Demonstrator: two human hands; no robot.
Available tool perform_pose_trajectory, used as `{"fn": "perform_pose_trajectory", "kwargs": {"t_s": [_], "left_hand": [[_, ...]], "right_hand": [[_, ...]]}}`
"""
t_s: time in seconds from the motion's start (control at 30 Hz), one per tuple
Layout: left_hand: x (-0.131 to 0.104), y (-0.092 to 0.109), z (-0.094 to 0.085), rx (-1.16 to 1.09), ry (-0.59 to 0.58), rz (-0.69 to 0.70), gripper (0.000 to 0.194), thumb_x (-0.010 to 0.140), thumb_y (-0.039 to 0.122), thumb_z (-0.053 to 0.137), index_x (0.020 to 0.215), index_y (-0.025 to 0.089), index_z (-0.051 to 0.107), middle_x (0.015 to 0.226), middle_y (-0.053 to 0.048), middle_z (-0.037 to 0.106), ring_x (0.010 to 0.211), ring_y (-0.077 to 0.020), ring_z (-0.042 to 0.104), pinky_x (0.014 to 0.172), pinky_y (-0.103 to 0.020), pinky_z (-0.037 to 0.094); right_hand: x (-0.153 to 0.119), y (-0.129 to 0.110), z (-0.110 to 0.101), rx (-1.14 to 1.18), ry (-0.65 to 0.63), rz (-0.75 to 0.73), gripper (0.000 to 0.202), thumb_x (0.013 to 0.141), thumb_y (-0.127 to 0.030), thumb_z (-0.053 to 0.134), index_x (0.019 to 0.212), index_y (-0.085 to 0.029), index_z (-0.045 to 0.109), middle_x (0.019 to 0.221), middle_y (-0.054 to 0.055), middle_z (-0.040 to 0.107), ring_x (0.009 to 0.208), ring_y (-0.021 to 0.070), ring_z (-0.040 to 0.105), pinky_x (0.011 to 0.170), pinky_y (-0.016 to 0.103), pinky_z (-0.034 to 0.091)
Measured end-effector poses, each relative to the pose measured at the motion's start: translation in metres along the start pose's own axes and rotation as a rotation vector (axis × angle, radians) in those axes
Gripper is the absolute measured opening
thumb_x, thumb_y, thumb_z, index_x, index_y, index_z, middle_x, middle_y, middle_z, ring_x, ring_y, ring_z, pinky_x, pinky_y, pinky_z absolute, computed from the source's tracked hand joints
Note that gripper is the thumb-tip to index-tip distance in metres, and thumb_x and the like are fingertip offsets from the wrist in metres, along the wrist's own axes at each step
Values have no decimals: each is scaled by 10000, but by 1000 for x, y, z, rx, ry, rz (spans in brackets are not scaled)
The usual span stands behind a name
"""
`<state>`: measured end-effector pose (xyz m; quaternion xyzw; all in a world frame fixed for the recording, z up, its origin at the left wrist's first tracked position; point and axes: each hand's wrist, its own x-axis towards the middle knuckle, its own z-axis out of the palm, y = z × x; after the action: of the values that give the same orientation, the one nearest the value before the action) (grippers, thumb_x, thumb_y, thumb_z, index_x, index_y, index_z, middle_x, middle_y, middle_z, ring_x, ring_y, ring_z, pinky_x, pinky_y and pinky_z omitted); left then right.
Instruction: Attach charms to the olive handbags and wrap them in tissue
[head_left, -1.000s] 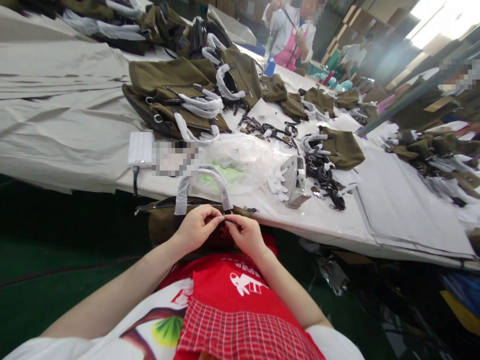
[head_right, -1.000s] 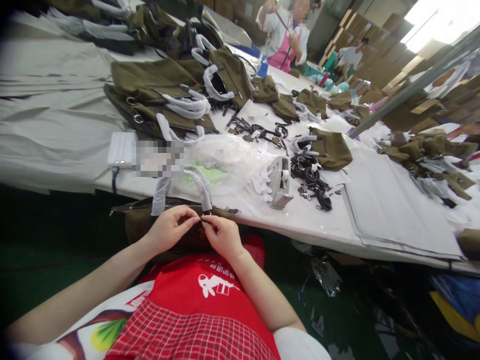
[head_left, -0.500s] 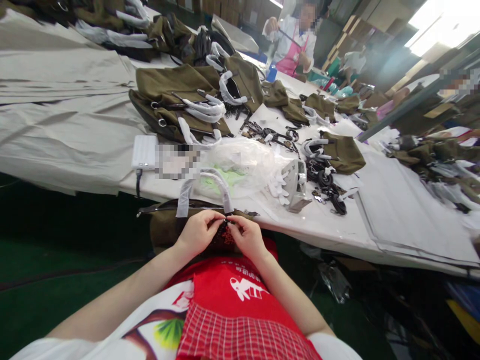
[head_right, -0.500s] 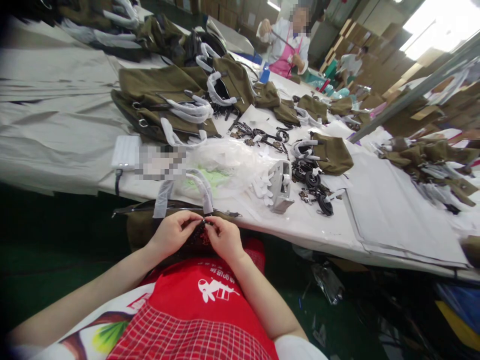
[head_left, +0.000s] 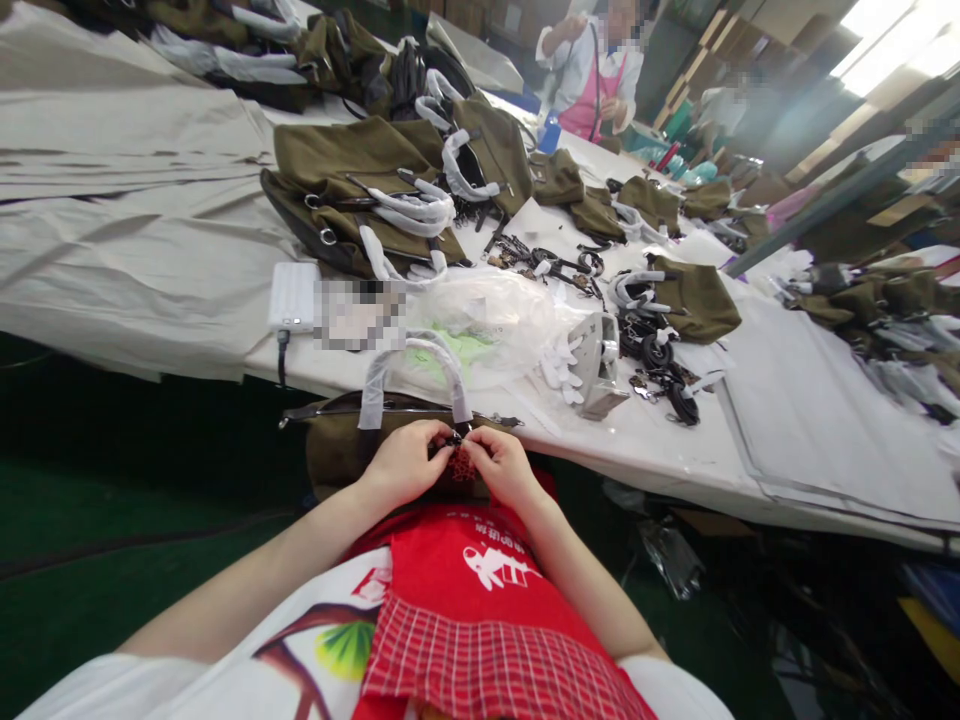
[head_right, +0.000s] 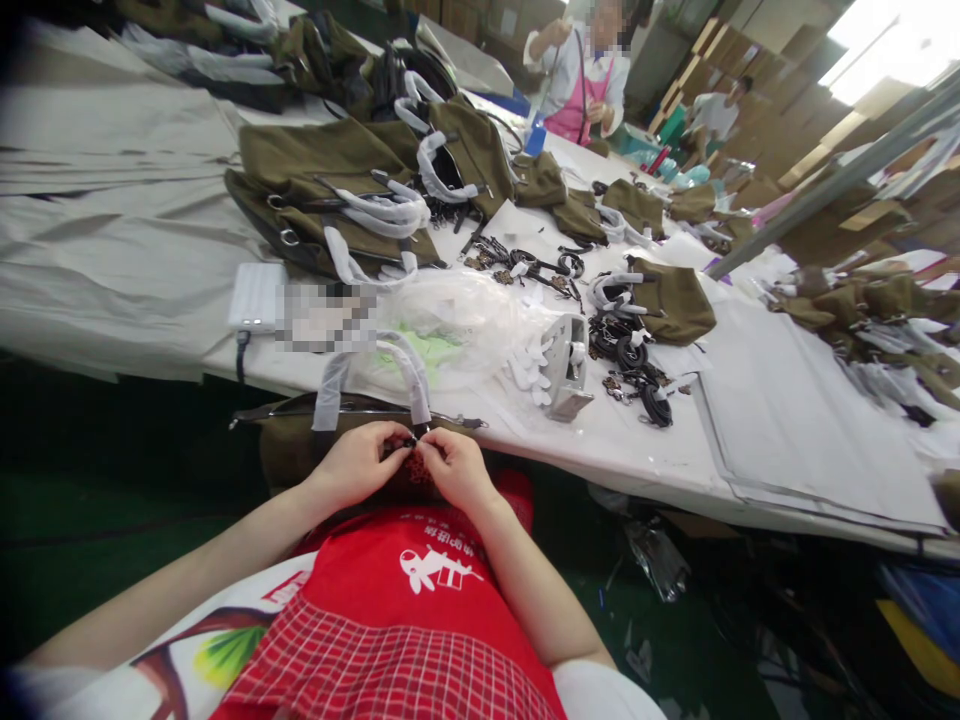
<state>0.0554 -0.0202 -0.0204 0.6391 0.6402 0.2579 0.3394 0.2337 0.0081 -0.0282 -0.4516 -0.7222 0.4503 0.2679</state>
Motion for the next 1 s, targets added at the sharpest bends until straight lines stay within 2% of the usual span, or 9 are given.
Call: {"fn": "perform_pose_trajectory", "kwargs": {"t_s": [0.1,0.2,0.47,0.63,0.83,1.0], "left_hand": [[7,-6,-6,-126,-118,-45,277,788,309,543,944,170,725,914,-69,763,829,-242,692,784,-335,522],[12,-9,-11,-212,-193,-80,305,771,320,539,948,160,729,921,-68,772,837,-248,703,775,-330,532],[11,-9,-10,-305,-206,-104,312,741,331,543,931,156,717,904,-67,769,848,-245,703,771,-316,535],[11,-9,-9,-336,-225,-116,304,722,328,555,922,159,710,865,-60,759,810,-237,688,710,-307,521],[10,-2,-6,-254,-169,-92,275,685,330,577,863,161,701,708,-34,709,626,-195,614,576,-285,448],[13,-5,2,-456,-127,-202,302,737,446,559,751,168,676,712,-44,709,670,-194,628,623,-284,470]], "right_hand": [[0,-5,-5,-101,-83,-16,199,891,-279,532,776,-185,663,690,-15,647,635,124,562,609,207,406],[-1,-12,-8,-250,-106,-43,194,894,-263,533,767,-192,662,713,-8,670,656,127,577,629,210,395],[-1,-29,-9,-617,-148,-80,168,905,-235,527,808,-213,663,842,16,714,780,147,634,688,227,387],[-1,-36,-8,-735,-187,-99,180,936,-261,503,844,-218,652,889,12,720,825,155,657,692,237,396],[-6,-43,8,-884,-65,5,227,975,-274,432,908,-184,629,883,62,717,754,181,663,620,253,403],[-6,-40,14,-889,12,17,243,989,-272,415,894,-181,618,861,93,719,747,186,669,608,253,410]]}}
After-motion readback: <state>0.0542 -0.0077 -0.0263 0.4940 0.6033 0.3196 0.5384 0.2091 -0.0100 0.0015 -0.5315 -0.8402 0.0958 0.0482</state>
